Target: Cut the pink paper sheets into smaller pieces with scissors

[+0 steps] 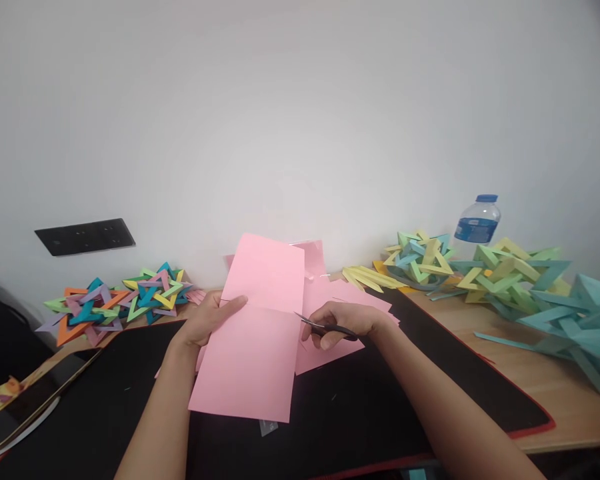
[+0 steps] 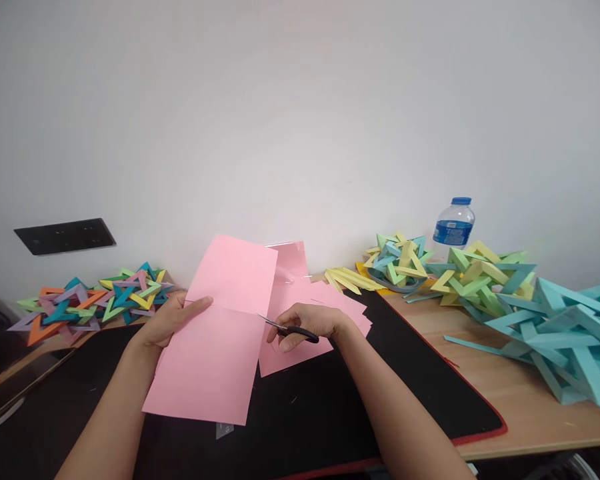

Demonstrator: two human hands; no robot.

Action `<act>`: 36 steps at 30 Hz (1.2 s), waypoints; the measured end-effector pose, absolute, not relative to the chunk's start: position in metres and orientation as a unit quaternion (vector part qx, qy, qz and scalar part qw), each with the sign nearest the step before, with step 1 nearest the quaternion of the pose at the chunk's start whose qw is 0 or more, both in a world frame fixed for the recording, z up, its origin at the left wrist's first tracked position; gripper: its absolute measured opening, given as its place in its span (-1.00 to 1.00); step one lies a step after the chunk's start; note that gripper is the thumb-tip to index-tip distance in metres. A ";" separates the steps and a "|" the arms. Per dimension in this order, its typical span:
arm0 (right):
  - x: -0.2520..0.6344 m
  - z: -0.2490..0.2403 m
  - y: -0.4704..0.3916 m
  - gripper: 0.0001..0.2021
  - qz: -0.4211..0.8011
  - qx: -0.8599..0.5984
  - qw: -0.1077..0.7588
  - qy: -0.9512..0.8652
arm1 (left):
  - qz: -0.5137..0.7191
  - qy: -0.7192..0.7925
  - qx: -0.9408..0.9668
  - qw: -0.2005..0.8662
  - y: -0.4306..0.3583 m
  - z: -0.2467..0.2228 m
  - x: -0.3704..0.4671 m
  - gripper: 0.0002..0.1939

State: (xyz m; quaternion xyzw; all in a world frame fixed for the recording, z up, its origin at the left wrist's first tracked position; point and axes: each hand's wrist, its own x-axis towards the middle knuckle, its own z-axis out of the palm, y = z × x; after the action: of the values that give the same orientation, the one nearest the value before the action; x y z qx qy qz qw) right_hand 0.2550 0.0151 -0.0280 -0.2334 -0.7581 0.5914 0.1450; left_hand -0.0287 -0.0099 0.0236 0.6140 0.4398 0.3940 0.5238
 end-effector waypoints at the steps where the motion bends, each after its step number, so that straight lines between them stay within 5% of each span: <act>1: 0.256 -0.028 0.016 -0.59 0.594 -0.230 0.147 -0.757 | 0.392 0.439 0.615 0.525 -0.010 0.024 -0.029 -0.69; 36: 0.257 -0.027 0.017 -0.50 0.555 -0.246 0.118 -0.786 | 0.348 0.455 0.623 0.533 -0.014 0.026 -0.033 -0.73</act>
State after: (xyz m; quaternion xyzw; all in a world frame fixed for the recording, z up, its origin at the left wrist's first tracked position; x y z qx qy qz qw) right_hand 0.2573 0.0173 -0.0272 -0.2464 -0.7860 0.5546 0.1176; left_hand -0.0327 -0.0142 0.0263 0.6225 0.4554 0.3480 0.5330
